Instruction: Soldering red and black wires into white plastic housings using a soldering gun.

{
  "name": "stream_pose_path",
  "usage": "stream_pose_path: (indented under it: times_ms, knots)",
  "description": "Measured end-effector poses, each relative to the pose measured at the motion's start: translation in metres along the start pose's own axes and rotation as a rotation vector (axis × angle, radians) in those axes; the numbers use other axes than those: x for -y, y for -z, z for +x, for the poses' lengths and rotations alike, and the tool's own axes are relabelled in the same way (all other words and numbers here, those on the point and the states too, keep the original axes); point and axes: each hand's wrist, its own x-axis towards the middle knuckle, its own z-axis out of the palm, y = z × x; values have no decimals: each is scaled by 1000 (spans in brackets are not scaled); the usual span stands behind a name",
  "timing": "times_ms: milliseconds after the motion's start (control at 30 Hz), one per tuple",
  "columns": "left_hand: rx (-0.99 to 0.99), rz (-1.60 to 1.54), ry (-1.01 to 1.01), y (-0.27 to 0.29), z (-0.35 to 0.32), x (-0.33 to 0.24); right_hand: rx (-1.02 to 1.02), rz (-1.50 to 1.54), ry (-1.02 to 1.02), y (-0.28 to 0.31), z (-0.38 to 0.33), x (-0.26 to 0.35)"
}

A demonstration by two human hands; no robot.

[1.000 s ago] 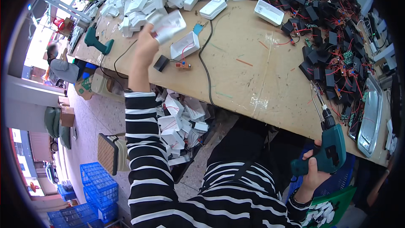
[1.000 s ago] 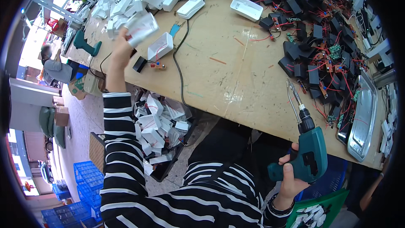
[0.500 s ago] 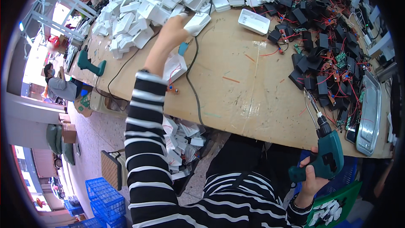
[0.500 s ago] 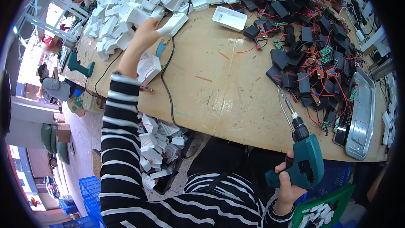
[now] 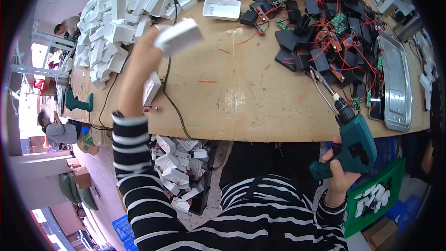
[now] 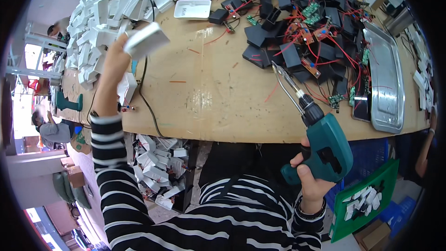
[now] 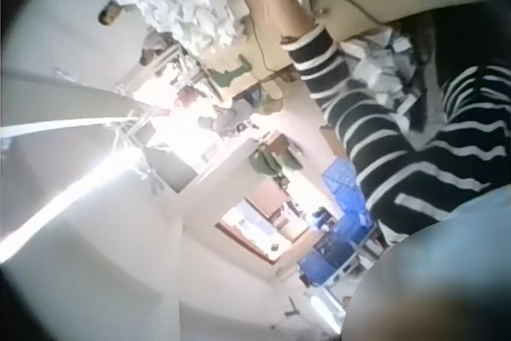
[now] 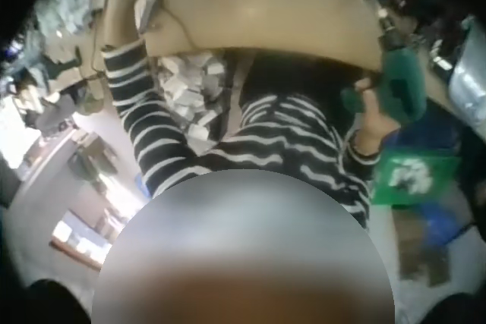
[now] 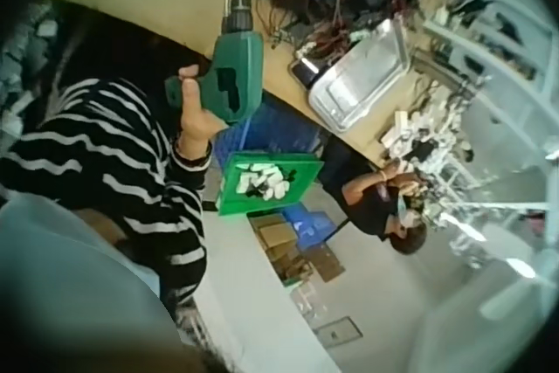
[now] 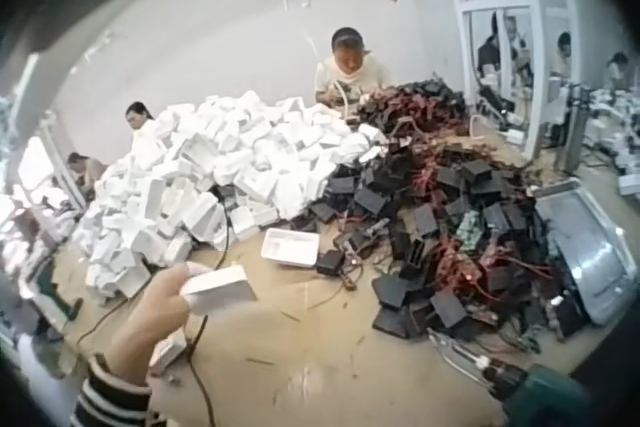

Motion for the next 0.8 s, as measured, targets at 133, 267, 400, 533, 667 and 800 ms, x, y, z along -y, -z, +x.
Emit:
stream_pose_path:
  times_ms: [133, 267, 400, 533, 667, 800]
  knots:
    - [249, -361, -23, -77, -76, -39, -27, 41, 26, 4, -3, 0]
    - [420, -421, 16, -102, -93, -49, -23, 39, 22, 9, -10, 4]
    - [403, -402, -85, -100, -88, -47, -12, 31, 49, 13, -16, 6]
    - [459, -467, -98, -97, -82, -32, -6, 56, 82, 9, -16, 9]
    - [108, -312, -299, -94, -39, -25, -17, 59, 61, 12, -18, 10]
    - [-191, 198, -584, -98, 33, -24, -10, 56, 70, 14, -18, 8]
